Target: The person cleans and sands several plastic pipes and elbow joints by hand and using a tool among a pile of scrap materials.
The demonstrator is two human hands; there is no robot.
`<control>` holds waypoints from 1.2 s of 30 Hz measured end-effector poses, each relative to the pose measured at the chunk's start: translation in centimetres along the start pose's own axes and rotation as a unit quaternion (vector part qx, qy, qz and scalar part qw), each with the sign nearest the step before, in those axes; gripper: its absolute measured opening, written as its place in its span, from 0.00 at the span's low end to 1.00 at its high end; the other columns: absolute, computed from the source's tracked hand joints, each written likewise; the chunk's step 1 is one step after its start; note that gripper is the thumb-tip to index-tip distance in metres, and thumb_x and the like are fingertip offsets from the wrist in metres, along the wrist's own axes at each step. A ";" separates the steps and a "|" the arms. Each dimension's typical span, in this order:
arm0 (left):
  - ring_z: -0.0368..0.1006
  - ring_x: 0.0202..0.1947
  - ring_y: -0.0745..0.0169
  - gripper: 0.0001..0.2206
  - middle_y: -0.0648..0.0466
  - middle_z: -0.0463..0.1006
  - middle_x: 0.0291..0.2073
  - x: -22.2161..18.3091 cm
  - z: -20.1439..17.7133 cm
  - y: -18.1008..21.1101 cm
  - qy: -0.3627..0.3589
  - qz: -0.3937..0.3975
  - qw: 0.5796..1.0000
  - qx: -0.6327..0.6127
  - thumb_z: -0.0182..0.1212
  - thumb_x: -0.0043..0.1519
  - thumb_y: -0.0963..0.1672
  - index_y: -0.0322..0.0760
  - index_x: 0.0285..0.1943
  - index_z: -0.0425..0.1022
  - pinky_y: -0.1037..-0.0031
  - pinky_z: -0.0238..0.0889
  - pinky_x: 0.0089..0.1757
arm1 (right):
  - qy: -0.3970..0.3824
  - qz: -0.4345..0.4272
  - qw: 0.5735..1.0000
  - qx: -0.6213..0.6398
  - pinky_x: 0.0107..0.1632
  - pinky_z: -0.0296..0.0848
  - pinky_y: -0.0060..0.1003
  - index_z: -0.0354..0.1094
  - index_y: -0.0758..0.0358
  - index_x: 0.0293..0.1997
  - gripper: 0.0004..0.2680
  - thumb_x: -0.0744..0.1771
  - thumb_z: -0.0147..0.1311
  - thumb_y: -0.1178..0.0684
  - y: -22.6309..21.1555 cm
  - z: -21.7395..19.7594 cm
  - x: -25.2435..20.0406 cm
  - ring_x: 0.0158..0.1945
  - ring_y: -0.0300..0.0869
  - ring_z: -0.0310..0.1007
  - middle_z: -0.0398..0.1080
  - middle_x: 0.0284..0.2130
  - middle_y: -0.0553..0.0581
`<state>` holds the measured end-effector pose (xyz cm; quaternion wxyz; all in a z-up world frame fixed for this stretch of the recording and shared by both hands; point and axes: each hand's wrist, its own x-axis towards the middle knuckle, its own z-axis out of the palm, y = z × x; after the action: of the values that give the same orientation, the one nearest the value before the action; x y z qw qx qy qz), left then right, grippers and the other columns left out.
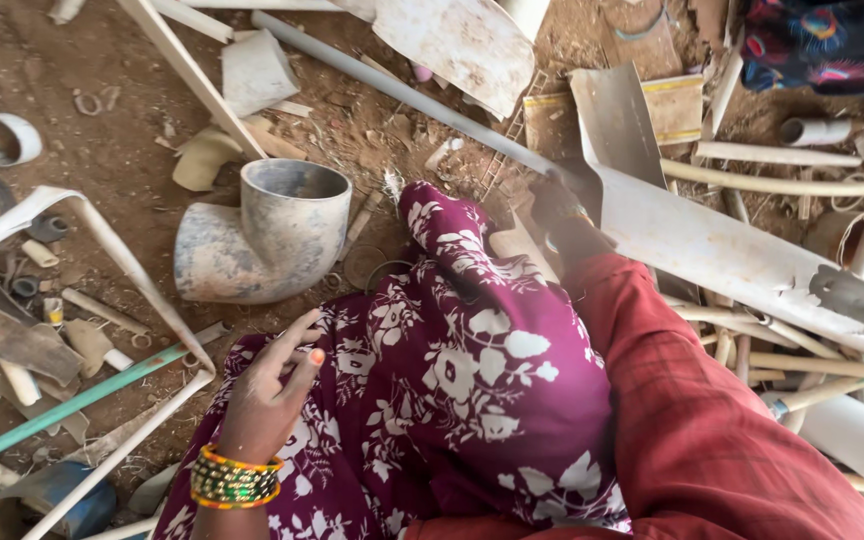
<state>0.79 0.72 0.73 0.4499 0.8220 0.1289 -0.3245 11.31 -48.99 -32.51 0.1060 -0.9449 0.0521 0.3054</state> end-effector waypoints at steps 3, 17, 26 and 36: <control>0.79 0.45 0.65 0.25 0.52 0.80 0.53 0.4 -0.1 -0.2 -0.007 -0.027 1.000 0.006 0.57 0.63 0.50 0.49 0.70 0.67 0.69 0.71 0.48 | 0.011 -0.019 0.999 -0.044 0.63 0.62 0.50 0.69 0.50 0.62 0.18 0.64 0.48 0.60 -1.1 -0.2 1.0 0.70 0.62 0.52 0.61 0.63 0.57; 0.78 0.41 0.65 0.24 0.52 0.81 0.51 1.0 -0.3 -0.3 0.001 -0.015 1.000 -0.005 0.57 0.63 0.48 0.45 0.70 0.68 0.71 0.70 0.47 | -0.108 0.047 0.993 -0.001 0.55 0.72 0.48 0.67 0.58 0.61 0.16 0.66 0.52 0.51 -0.2 -0.3 3.1 0.54 0.59 0.72 0.70 0.54 0.68; 0.79 0.45 0.63 0.24 0.53 0.81 0.53 0.4 -0.4 0.7 0.013 -0.006 1.000 0.011 0.58 0.63 0.49 0.48 0.70 0.67 0.69 0.70 0.48 | -0.116 -0.066 0.988 -0.078 0.55 0.74 0.46 0.68 0.40 0.64 0.14 0.71 0.44 0.42 -0.8 -2.1 -1.0 0.51 0.54 0.76 0.73 0.51 0.62; 0.79 0.46 0.62 0.23 0.51 0.80 0.53 -0.8 1.0 -0.1 0.013 0.044 0.999 0.003 0.59 0.64 0.49 0.48 0.70 0.67 0.68 0.69 0.48 | 0.024 0.094 0.969 0.228 0.40 0.72 0.53 0.72 0.49 0.53 0.12 0.68 0.54 0.41 -2.0 -6.1 -2.5 0.39 0.56 0.76 0.77 0.40 0.64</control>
<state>-0.24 0.05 0.78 0.4594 0.8323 0.0975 -0.2944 13.04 -48.36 -25.90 0.2880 -0.8937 0.2119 0.2710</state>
